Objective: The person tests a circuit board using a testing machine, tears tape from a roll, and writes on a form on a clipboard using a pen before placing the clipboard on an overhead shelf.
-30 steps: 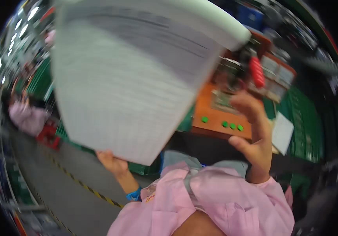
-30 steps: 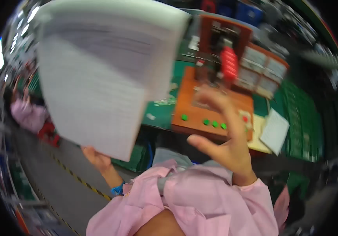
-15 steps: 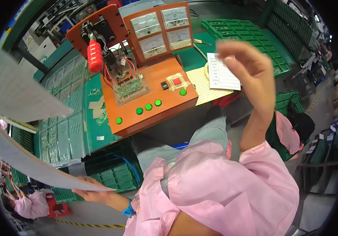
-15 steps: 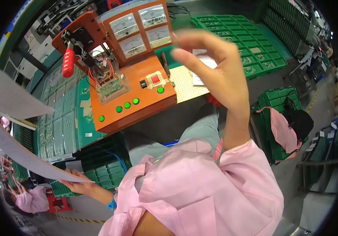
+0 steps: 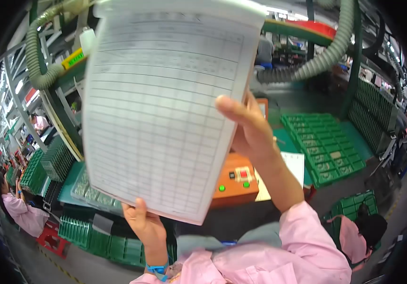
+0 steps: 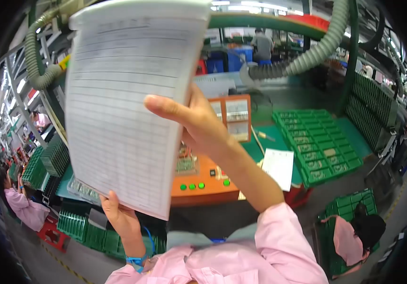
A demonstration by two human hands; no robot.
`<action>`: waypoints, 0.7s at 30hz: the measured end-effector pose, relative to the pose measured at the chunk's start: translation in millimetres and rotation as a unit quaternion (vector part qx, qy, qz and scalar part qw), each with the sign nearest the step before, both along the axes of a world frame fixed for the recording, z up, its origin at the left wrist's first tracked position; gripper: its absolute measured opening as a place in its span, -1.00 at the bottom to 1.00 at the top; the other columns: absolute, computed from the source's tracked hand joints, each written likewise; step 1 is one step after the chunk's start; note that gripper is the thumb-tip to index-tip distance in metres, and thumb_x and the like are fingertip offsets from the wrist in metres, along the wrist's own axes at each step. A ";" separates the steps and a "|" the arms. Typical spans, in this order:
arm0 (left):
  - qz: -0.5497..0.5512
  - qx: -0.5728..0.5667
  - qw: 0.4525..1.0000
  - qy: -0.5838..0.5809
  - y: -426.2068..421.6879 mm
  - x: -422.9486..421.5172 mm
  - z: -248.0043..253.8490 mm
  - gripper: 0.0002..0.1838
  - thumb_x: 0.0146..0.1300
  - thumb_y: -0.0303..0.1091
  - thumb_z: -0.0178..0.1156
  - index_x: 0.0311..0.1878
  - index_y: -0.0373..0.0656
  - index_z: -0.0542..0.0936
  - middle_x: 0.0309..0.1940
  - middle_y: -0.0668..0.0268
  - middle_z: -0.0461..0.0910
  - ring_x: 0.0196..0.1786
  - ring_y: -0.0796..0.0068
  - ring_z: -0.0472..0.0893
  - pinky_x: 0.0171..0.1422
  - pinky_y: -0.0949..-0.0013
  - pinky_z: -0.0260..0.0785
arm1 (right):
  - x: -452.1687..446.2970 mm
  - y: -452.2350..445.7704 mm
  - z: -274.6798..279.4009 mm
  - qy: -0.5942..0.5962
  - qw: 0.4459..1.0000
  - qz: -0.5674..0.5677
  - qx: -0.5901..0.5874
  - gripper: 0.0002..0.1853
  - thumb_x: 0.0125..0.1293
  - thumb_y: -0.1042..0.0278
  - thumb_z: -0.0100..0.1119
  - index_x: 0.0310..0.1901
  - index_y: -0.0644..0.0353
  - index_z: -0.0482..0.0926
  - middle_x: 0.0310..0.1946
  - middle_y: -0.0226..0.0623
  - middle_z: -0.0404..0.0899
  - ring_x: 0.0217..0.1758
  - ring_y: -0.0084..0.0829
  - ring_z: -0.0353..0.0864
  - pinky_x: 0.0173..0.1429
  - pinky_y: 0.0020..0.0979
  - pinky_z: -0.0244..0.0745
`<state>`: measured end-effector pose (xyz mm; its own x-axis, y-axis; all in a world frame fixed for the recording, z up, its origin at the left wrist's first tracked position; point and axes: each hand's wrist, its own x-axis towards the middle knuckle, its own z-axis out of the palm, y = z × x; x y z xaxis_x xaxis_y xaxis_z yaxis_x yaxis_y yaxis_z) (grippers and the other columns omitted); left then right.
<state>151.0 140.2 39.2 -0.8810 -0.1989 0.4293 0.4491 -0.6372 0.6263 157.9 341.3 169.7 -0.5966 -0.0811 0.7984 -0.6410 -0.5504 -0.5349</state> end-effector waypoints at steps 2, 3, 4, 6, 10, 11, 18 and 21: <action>-0.022 -0.054 0.998 -0.029 12.0 1.1 12.4 -0.48 0.18 -0.37 0.11 0.18 -0.28 0.20 0.02 0.16 0.41 0.02 0.46 0.44 0.08 0.49 0.28 | 1.6 0.6 -4.6 -0.132 0.977 -0.166 -0.031 -0.55 0.13 0.36 0.16 0.01 0.37 0.30 -0.16 -0.03 0.47 -0.21 -0.35 0.52 -0.15 -0.45 0.45; -0.026 -0.049 0.998 -0.023 18.5 -0.6 16.1 -0.48 0.18 -0.37 0.11 0.18 -0.28 0.20 0.02 0.16 0.41 0.02 0.46 0.44 0.08 0.49 0.28 | -1.3 7.2 -8.6 -0.156 0.967 -0.193 -0.063 -0.56 0.13 0.39 0.15 0.01 0.38 0.29 -0.16 -0.03 0.47 -0.21 -0.35 0.53 -0.15 -0.43 0.46; -0.052 -0.081 0.995 -0.002 23.8 -1.2 18.6 -0.47 0.18 -0.36 0.11 0.18 -0.28 0.19 0.03 0.15 0.40 0.04 0.44 0.43 0.08 0.49 0.27 | -1.0 14.5 -10.6 -0.179 0.955 -0.218 -0.093 -0.57 0.13 0.43 0.14 0.01 0.39 0.29 -0.15 -0.04 0.48 -0.22 -0.34 0.54 -0.14 -0.42 0.48; -0.095 -0.146 0.984 0.035 29.9 -5.0 22.4 -0.44 0.17 -0.35 0.12 0.19 -0.29 0.17 0.04 0.13 0.38 0.06 0.42 0.41 0.08 0.49 0.25 | 6.4 32.8 -4.7 -0.212 0.935 -0.256 -0.121 -0.58 0.13 0.45 0.12 0.01 0.41 0.30 -0.17 0.01 0.49 -0.28 -0.35 0.56 -0.22 -0.47 0.50; -0.203 -0.194 0.953 0.118 32.2 -43.3 38.2 -0.37 0.13 -0.31 0.16 0.22 -0.27 0.15 0.12 0.10 0.30 0.14 0.29 0.36 0.14 0.38 0.24 | 1.9 78.4 18.6 -0.252 0.917 -0.285 -0.122 -0.56 0.14 0.45 0.09 0.02 0.47 0.26 -0.16 0.10 0.47 -0.32 -0.33 0.58 -0.26 -0.50 0.52; -0.313 -0.127 0.927 0.162 36.4 -54.6 51.4 -0.33 0.10 -0.30 0.19 0.24 -0.23 0.13 0.15 0.09 0.27 0.17 0.24 0.33 0.19 0.31 0.22 | -0.6 83.7 24.9 -0.256 0.926 -0.245 -0.130 -0.56 0.14 0.45 0.07 0.02 0.50 0.25 -0.15 0.11 0.46 -0.31 -0.31 0.58 -0.25 -0.48 0.53; -0.426 -0.020 0.892 0.149 60.3 -100.3 99.9 -0.29 0.02 -0.32 0.15 0.28 -0.10 0.13 0.20 0.13 0.24 0.21 0.21 0.29 0.25 0.22 0.13 | -71.0 88.8 47.7 -0.281 0.938 -0.183 -0.086 -0.52 0.14 0.49 0.03 0.05 0.59 0.18 -0.10 0.27 0.37 -0.16 -0.12 0.53 -0.19 -0.40 0.55; -0.324 -0.042 0.939 0.105 66.0 -99.4 120.5 -0.31 -0.02 -0.46 0.06 0.26 -0.17 0.13 0.16 0.09 0.26 0.16 0.22 0.33 0.23 0.24 0.17 | -104.2 87.3 58.9 -0.278 0.941 -0.184 -0.055 -0.49 0.13 0.49 0.03 0.06 0.61 0.15 -0.09 0.33 0.34 -0.14 -0.03 0.52 -0.15 -0.33 0.54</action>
<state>51.6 206.2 159.7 -0.6991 0.3922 0.5979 0.1031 -0.7721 0.6270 53.7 428.5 228.6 -0.8965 0.2773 0.3454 -0.4363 -0.4185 -0.7965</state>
